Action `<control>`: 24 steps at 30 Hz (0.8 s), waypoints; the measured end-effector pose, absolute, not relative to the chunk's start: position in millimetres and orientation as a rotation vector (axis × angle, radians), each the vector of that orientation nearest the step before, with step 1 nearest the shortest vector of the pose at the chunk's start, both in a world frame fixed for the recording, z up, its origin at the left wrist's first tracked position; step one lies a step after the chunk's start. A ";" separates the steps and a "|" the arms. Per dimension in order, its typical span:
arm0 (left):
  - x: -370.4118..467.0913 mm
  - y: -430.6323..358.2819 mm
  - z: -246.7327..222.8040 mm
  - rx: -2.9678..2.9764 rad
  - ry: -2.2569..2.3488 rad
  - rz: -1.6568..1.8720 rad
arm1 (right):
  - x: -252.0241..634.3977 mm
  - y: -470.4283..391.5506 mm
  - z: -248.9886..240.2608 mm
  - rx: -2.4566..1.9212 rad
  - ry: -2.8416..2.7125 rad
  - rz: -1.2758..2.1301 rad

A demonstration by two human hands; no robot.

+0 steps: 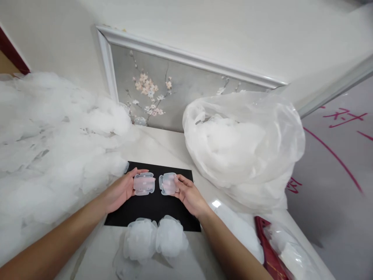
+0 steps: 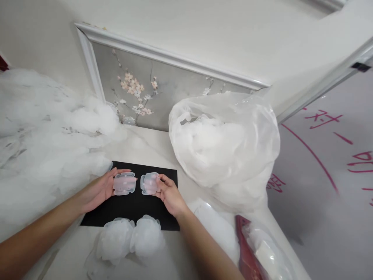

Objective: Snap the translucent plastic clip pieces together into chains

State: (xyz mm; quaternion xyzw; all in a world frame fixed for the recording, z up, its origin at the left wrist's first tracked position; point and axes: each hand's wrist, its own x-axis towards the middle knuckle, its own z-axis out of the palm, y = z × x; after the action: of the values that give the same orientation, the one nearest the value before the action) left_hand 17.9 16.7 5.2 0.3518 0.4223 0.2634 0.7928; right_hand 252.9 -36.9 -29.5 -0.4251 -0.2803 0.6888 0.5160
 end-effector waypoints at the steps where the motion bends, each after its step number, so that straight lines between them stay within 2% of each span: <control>1: 18.1 17.0 5.1 0.762 0.914 0.565 | 253.4 -36.3 -30.5 -0.998 -0.632 1.682; 24: 13.1 16.1 4.7 0.837 0.904 0.582 | 254.7 -32.1 -34.6 -0.923 -0.538 1.755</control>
State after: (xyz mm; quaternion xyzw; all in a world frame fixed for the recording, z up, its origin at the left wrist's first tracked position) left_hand 13.1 16.1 4.7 0.3867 0.4176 0.2692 0.7769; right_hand 254.7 -32.1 -34.6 -0.3846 -0.2241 0.7310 0.5172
